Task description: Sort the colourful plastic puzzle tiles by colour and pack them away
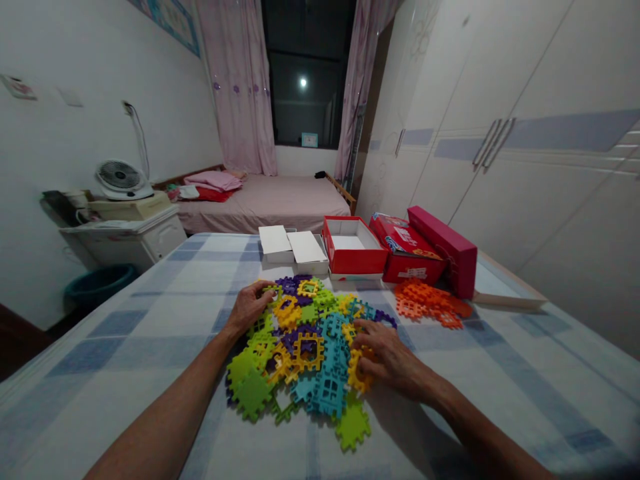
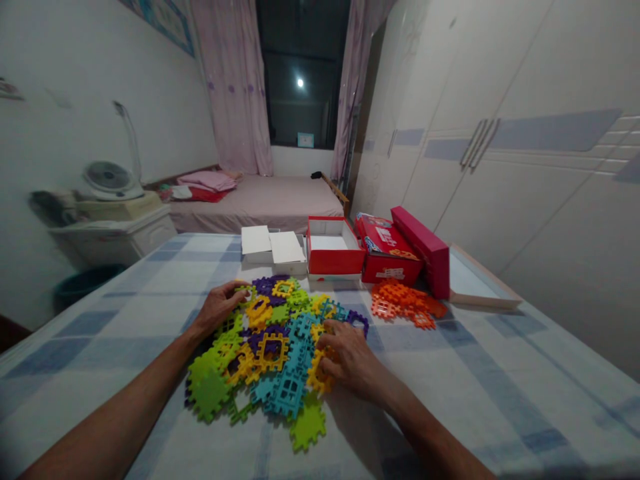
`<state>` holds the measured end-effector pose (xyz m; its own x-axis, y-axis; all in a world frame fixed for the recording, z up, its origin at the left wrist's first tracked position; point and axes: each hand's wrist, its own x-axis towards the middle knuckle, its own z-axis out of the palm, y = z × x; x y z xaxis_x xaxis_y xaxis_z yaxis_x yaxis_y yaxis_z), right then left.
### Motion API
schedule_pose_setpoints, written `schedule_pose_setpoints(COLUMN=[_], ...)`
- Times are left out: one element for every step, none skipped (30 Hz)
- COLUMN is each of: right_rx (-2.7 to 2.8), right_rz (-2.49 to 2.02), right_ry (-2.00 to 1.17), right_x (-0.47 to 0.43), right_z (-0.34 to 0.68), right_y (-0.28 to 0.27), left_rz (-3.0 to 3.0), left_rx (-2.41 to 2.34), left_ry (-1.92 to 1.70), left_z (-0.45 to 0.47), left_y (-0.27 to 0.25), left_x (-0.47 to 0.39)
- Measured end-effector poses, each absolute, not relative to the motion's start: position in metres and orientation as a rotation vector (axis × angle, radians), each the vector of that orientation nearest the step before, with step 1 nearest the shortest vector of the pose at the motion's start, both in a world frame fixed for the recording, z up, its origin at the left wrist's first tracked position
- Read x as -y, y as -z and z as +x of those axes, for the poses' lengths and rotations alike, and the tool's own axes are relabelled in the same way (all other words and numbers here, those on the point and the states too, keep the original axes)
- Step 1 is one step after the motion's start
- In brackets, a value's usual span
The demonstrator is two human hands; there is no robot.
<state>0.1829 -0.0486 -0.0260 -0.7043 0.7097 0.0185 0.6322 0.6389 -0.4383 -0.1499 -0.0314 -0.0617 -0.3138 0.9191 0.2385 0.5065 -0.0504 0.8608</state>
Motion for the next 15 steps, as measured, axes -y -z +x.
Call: schedule_pose_setpoints(right_rx=[2.659, 2.648, 2.635, 2.615, 2.583, 2.541, 2.488, 2.428, 2.364, 2.306, 2.259, 2.222, 2.188, 2.16, 2.137], right_rz=[-1.086, -1.067, -1.05, -1.033, -1.026, -1.032, -1.051, -1.083, -1.119, -1.152, -1.17, -1.175, -1.175, -1.176, -1.183], right_ry=[-0.611, -0.623, -0.641, -0.662, -0.683, -0.702, -0.717, -0.727, -0.732, -0.734, -0.739, -0.749, -0.757, -0.764, -0.771], right_x=[0.049, 0.049, 0.049, 0.049, 0.05, 0.049, 0.049, 0.048, 0.046, 0.045, 0.042, 0.039, 0.035, 0.03, 0.024], right_z=[0.182, 0.181, 0.181, 0.181, 0.182, 0.182, 0.183, 0.183, 0.183, 0.182, 0.182, 0.182, 0.183, 0.183, 0.184], right_y=[0.025, 0.025, 0.024, 0.024, 0.024, 0.024, 0.025, 0.025, 0.024, 0.024, 0.022, 0.021, 0.018, 0.016, 0.014], left_rz=[1.512, 1.513, 1.514, 1.513, 1.511, 1.51, 1.51, 1.509, 1.509, 1.509, 1.508, 1.505, 1.501, 1.499, 1.501], left_rx=[-1.811, -1.807, -1.801, -1.796, -1.796, -1.798, -1.8, -1.801, -1.802, -1.803, -1.802, -1.798, -1.796, -1.794, -1.791], left_ry=[-1.331, -1.338, -1.345, -1.349, -1.349, -1.348, -1.347, -1.346, -1.346, -1.347, -1.35, -1.352, -1.351, -1.351, -1.351], left_z=[-0.15, -0.15, -0.151, -0.151, -0.151, -0.151, -0.151, -0.15, -0.15, -0.15, -0.149, -0.149, -0.149, -0.149, -0.149], left_y=[0.062, 0.063, 0.063, 0.064, 0.064, 0.064, 0.063, 0.063, 0.062, 0.062, 0.061, 0.06, 0.06, 0.06, 0.06], left_x=[0.031, 0.031, 0.03, 0.03, 0.03, 0.03, 0.03, 0.03, 0.031, 0.031, 0.031, 0.032, 0.032, 0.032, 0.032])
